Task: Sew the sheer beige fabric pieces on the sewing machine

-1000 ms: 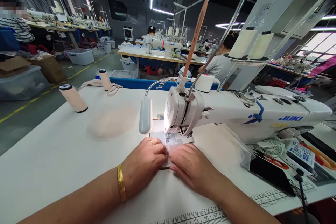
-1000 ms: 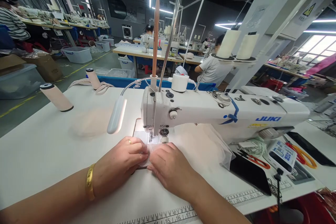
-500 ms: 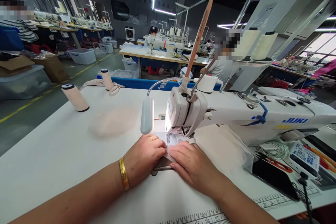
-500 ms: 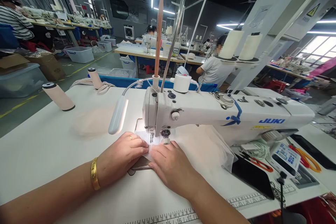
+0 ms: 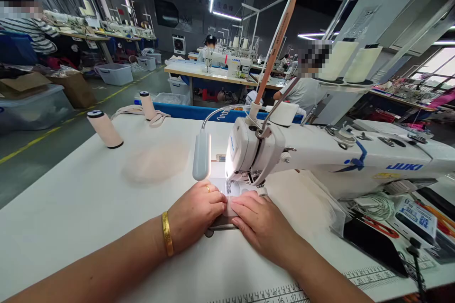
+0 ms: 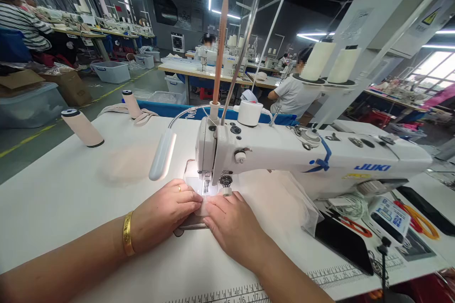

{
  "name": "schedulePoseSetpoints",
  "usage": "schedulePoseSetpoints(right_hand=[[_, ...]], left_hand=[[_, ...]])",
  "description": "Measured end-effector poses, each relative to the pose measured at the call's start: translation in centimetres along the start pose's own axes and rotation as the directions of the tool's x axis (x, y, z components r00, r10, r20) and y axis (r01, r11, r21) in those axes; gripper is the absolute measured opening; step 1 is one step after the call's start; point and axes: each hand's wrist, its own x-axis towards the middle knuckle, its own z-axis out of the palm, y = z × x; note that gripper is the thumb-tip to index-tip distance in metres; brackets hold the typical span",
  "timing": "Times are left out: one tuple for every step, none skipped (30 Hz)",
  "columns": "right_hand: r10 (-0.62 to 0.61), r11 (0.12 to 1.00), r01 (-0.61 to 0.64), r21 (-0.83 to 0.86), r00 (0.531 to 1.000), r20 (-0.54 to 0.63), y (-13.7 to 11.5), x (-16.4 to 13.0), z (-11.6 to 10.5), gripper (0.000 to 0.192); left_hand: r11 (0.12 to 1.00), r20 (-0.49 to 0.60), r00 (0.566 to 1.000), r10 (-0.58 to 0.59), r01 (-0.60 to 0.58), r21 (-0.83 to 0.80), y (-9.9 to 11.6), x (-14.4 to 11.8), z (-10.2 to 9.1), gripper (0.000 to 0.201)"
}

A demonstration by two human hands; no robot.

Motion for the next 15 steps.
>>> schedulePoseSetpoints(right_hand=[[0.003, 1.000, -0.003, -0.002, 1.000, -0.006, 0.1, 0.0, 0.0, 0.013], [0.006, 1.000, -0.006, -0.005, 1.000, -0.011, 0.1, 0.1, 0.1, 0.013], [0.009, 1.000, -0.009, -0.008, 1.000, -0.013, 0.2, 0.2, 0.1, 0.014], [0.011, 1.000, -0.011, -0.011, 1.000, -0.011, 0.2, 0.3, 0.1, 0.015], [0.012, 1.000, -0.012, -0.013, 1.000, -0.011, 0.2, 0.4, 0.2, 0.015], [0.014, 1.000, -0.014, -0.014, 1.000, -0.011, 0.3, 0.5, 0.2, 0.016], [0.016, 1.000, -0.016, -0.015, 1.000, -0.011, 0.3, 0.6, 0.3, 0.017], [0.020, 1.000, -0.020, -0.017, 1.000, -0.014, 0.4, 0.6, 0.3, 0.018], [0.022, 1.000, -0.023, -0.020, 1.000, -0.017, 0.4, 0.7, 0.4, 0.018], [0.025, 0.999, -0.025, -0.025, 0.999, -0.022, 0.5, 0.8, 0.4, 0.018], [0.028, 0.999, -0.029, -0.030, 0.999, -0.028, 0.6, 0.8, 0.5, 0.018], [0.030, 0.999, -0.031, -0.034, 0.999, -0.034, 0.6, 0.8, 0.6, 0.017], [0.032, 0.999, -0.034, -0.036, 0.999, -0.039, 0.7, 0.8, 0.7, 0.017], [0.035, 0.999, -0.037, -0.035, 0.998, -0.043, 0.8, 0.8, 0.7, 0.016], [0.039, 0.999, -0.040, -0.032, 0.998, -0.045, 0.8, 0.9, 0.8, 0.016]], left_hand=[[1.000, -0.012, 1.000, 0.002, -0.002, 0.001, -0.1, 0.1, 0.0, 0.020], [1.000, -0.022, 1.000, 0.003, -0.003, 0.001, -0.2, 0.1, 0.0, 0.020], [1.000, -0.028, 1.000, 0.003, -0.003, 0.003, -0.3, 0.2, 0.0, 0.021], [1.000, -0.031, 1.000, 0.002, -0.002, 0.003, -0.4, 0.3, 0.0, 0.022], [1.000, -0.034, 0.999, 0.001, -0.001, 0.004, -0.5, 0.4, 0.1, 0.022], [1.000, -0.035, 0.999, 0.001, 0.000, 0.005, -0.6, 0.4, 0.1, 0.021], [1.000, -0.037, 0.999, 0.000, 0.000, 0.008, -0.7, 0.4, 0.2, 0.021], [1.000, -0.036, 0.999, -0.001, 0.002, 0.013, -0.8, 0.4, 0.2, 0.022], [1.000, -0.035, 0.999, -0.004, 0.005, 0.019, -1.0, 0.4, 0.3, 0.022], [1.000, -0.033, 0.999, -0.006, 0.007, 0.027, -1.1, 0.4, 0.3, 0.022], [0.999, -0.034, 0.999, -0.008, 0.009, 0.037, -1.2, 0.4, 0.4, 0.022], [0.999, -0.035, 0.999, -0.010, 0.011, 0.047, -1.4, 0.4, 0.4, 0.022], [0.998, -0.036, 0.999, -0.011, 0.013, 0.056, -1.5, 0.4, 0.5, 0.023], [0.998, -0.038, 0.999, -0.011, 0.013, 0.065, -1.6, 0.4, 0.5, 0.023], [0.997, -0.040, 0.999, -0.011, 0.014, 0.073, -1.7, 0.4, 0.6, 0.024]])
